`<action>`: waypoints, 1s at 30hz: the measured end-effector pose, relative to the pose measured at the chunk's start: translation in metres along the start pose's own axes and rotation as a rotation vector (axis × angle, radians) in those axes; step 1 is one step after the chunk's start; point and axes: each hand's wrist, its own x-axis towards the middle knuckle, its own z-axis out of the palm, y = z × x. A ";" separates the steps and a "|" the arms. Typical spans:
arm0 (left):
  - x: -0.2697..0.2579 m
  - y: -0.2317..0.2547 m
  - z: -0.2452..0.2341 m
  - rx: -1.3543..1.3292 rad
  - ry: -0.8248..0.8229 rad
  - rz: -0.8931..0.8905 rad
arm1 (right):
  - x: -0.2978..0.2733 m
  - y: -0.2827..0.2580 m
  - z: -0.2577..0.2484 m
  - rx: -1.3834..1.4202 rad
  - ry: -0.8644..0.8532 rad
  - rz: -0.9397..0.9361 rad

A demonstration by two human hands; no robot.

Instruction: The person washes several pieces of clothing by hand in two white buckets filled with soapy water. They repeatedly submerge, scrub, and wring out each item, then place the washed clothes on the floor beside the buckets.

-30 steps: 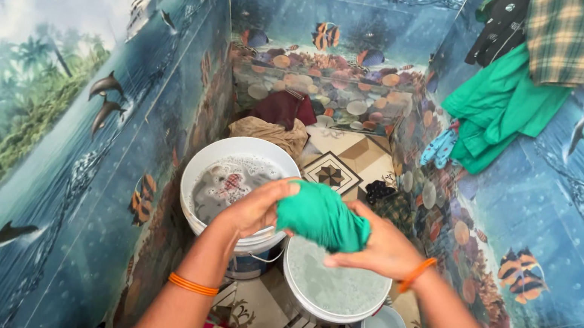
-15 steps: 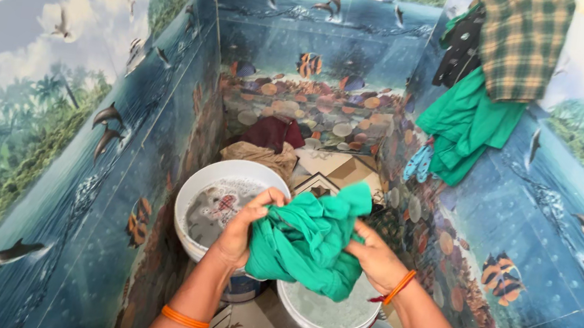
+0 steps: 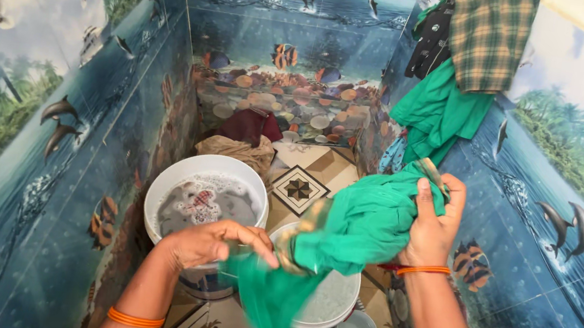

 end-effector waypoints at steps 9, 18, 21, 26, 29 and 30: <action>0.066 0.018 0.145 1.058 0.233 0.484 | -0.045 -0.028 0.036 0.130 -0.025 0.268; 0.053 0.068 0.142 1.082 1.126 0.711 | -0.032 -0.042 0.016 -0.176 -0.456 0.327; 0.057 0.062 0.146 0.178 0.932 0.623 | -0.064 -0.045 0.026 -0.108 -0.926 0.445; 0.065 0.064 0.149 -0.257 0.879 0.658 | -0.121 -0.054 0.070 -0.320 -1.033 -0.034; 0.067 0.065 0.139 -0.139 0.714 0.654 | -0.129 -0.057 0.077 -0.138 -0.846 0.228; 0.065 0.066 0.132 -0.111 0.613 0.643 | -0.126 -0.059 0.073 -0.096 -0.787 0.231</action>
